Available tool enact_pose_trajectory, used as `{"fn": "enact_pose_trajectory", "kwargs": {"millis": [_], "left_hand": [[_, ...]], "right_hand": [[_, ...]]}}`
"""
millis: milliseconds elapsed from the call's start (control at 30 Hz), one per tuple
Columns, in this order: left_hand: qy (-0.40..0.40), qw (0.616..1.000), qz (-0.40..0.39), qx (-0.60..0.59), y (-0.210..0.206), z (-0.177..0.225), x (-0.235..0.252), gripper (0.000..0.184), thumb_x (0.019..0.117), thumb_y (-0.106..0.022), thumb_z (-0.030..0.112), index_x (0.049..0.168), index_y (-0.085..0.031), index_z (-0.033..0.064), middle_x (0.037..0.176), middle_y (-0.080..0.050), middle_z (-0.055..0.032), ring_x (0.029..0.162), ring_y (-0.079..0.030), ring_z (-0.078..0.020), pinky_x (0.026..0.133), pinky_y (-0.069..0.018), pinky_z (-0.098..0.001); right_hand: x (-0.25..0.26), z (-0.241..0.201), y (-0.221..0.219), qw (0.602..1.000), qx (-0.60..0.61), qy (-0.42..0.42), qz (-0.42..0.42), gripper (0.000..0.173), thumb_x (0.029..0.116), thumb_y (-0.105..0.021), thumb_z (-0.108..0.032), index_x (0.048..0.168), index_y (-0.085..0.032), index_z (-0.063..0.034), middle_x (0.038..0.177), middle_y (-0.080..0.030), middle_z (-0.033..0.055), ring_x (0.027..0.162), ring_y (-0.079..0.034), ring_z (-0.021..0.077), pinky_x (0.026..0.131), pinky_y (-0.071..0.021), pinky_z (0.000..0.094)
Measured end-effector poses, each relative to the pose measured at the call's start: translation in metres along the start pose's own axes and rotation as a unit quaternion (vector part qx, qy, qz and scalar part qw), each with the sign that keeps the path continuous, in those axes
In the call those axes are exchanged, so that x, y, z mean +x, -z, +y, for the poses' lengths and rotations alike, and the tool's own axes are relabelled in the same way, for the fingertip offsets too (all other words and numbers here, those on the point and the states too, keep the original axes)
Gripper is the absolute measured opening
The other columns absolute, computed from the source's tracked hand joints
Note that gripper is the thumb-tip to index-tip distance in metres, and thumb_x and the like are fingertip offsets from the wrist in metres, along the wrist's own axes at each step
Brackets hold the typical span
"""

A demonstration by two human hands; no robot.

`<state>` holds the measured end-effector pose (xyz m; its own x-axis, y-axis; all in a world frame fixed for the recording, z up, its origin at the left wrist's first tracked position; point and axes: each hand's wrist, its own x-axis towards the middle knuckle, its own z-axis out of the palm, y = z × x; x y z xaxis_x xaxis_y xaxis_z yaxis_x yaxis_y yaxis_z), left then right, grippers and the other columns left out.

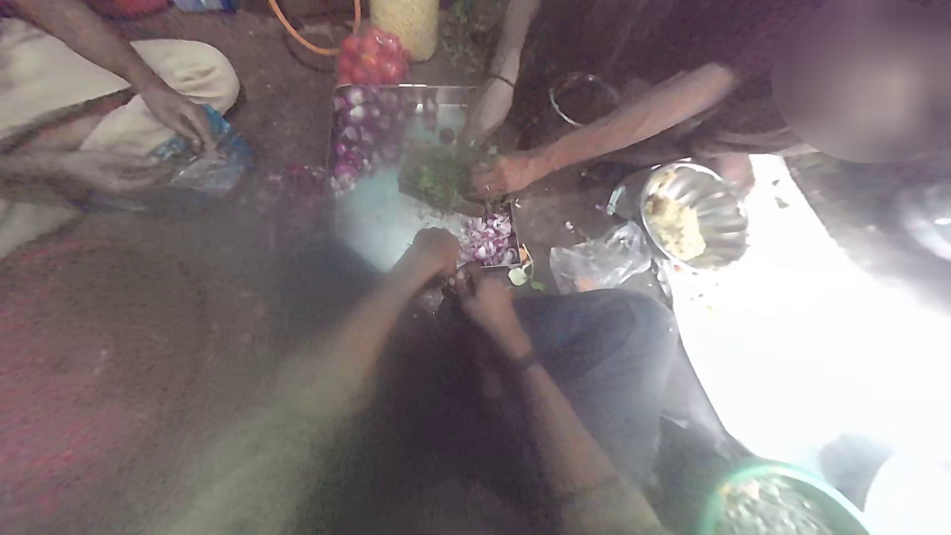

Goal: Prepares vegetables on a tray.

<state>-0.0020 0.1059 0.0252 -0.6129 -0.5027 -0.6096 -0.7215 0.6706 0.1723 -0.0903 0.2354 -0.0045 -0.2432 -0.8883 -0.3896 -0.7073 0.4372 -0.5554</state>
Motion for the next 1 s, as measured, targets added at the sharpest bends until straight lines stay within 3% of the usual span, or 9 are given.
{"fn": "enact_pose_trajectory", "kwargs": {"millis": [567, 1000], "left_hand": [[0.000, 1.000, -0.001, -0.003, 0.0014, 0.0007, -0.0009, 0.012, 0.0876, -0.074, 0.022, 0.088, -0.073, 0.0096, 0.091, -0.071, -0.0128, 0.090, -0.069, -0.0340, 0.070, -0.0533, -0.0574], [0.000, 1.000, -0.025, 0.001, 0.0043, -0.0005, 0.0035, 0.021, 0.0909, -0.071, 0.030, 0.092, -0.073, 0.0093, 0.100, -0.071, -0.0146, 0.098, -0.068, -0.0362, 0.075, -0.0544, -0.0606]], "right_hand": [[0.0004, -0.0008, 0.0000, 1.000, -0.003, -0.006, -0.003, 0.036, 0.1055, -0.053, -0.041, 0.119, -0.068, -0.0114, 0.094, -0.072, 0.0102, 0.093, -0.070, 0.0281, 0.087, -0.0553, 0.0520], [0.0000, -0.0009, 0.0000, 1.000, -0.002, 0.009, -0.006, 0.036, 0.1053, -0.054, -0.039, 0.121, -0.068, -0.0100, 0.096, -0.073, 0.0117, 0.095, -0.071, 0.0288, 0.089, -0.0554, 0.0514]]}}
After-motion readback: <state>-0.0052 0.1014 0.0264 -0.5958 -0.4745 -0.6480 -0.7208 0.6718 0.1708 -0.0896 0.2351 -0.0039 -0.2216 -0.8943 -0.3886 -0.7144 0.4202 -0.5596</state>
